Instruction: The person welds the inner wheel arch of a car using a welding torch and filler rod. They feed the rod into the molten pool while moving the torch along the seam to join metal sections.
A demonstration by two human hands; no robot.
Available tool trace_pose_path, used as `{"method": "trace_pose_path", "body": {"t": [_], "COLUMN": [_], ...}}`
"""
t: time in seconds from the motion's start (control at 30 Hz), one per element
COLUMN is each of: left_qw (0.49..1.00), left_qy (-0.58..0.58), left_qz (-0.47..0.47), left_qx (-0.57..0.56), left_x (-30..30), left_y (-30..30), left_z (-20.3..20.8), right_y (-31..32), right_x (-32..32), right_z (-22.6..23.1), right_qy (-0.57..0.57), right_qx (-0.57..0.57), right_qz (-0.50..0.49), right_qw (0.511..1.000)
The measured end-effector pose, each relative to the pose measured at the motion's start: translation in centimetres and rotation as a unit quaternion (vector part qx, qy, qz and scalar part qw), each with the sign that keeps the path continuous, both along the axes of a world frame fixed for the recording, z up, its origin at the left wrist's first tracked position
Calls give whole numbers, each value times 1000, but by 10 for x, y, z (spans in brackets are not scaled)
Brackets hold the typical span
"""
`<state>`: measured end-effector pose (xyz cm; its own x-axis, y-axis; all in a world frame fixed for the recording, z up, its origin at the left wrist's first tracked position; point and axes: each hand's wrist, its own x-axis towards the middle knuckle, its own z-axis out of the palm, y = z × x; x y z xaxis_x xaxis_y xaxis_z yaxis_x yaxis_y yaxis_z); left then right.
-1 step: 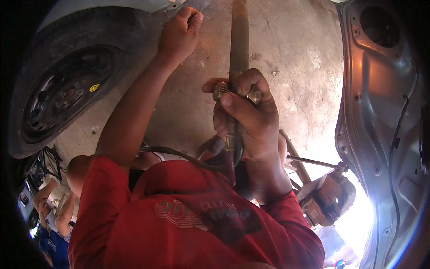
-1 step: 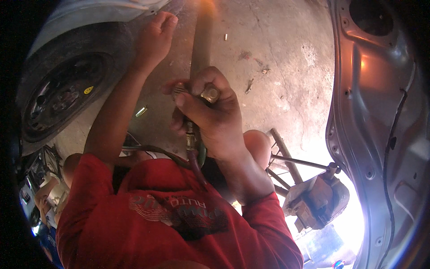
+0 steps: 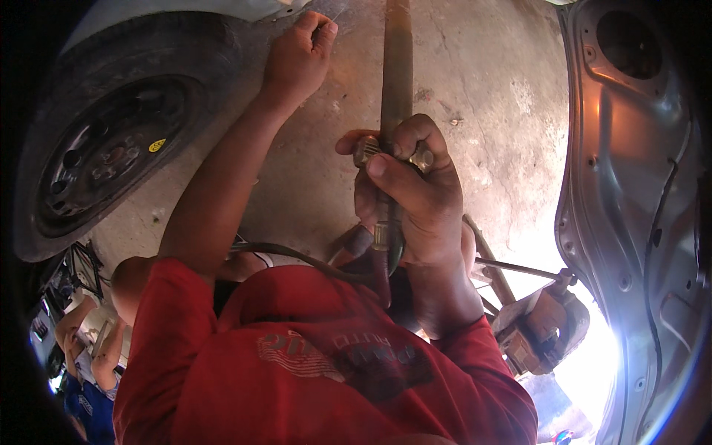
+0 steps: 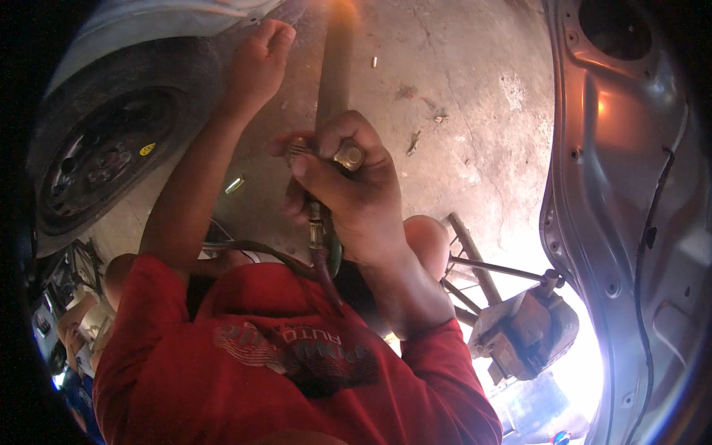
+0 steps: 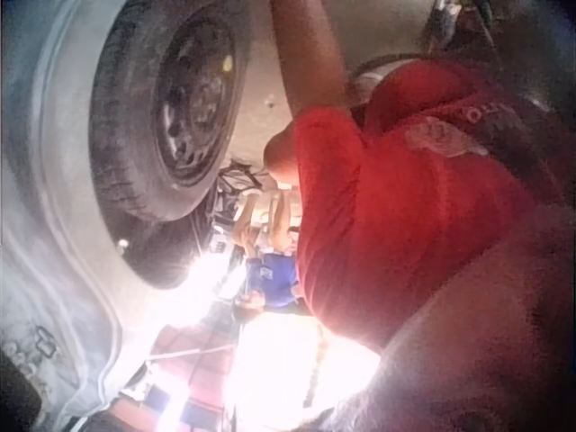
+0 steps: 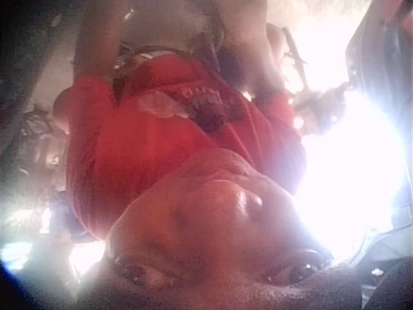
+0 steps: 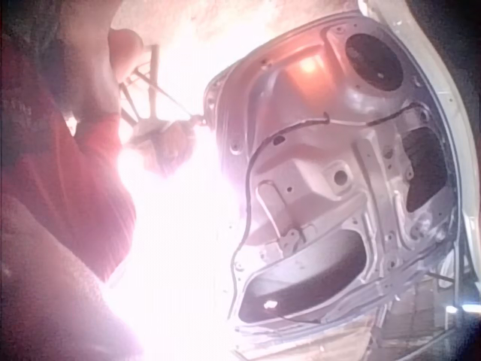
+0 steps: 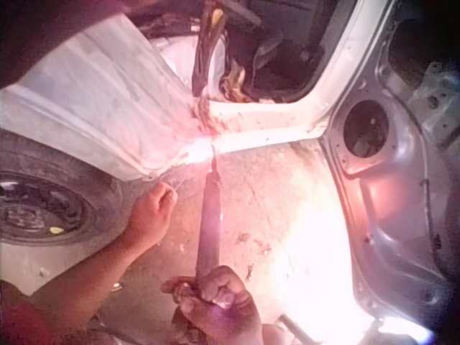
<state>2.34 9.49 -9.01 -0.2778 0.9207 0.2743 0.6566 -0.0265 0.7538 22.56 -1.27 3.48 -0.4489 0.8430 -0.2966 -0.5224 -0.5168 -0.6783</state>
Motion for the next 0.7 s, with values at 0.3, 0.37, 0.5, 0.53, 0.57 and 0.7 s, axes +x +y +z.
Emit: {"method": "trace_pose_path", "body": {"t": [0.3, 0.37, 0.5, 0.53, 0.57, 0.7], "left_qw": [1000, 1000, 1000, 999, 1000, 1000], "left_qy": [13, 8, 0, 2, -4, -15], "left_qz": [-4, -3, -6, -6, -8, -9], "left_qx": [28, 28, 31, 31, 20, -4], "left_x": [-6, -6, -7, -7, -7, -8], "left_y": [15, 15, 16, 16, 16, 17], "left_z": [-9, -11, -12, -11, -9, -8], "right_y": [7, 7, 7, 7, 7, 5], "right_x": [-1, -1, -2, -2, -2, -4], "right_z": [-4, -4, -5, -5, -5, -5], "right_qy": [15, 7, 16, 12, 7, -5], "right_qx": [1, -2, 4, 3, 2, 3], "right_qz": [-2, 1, 2, 3, 4, -1], "right_qw": [1000, 1000, 1000, 1000, 1000, 1000]}}
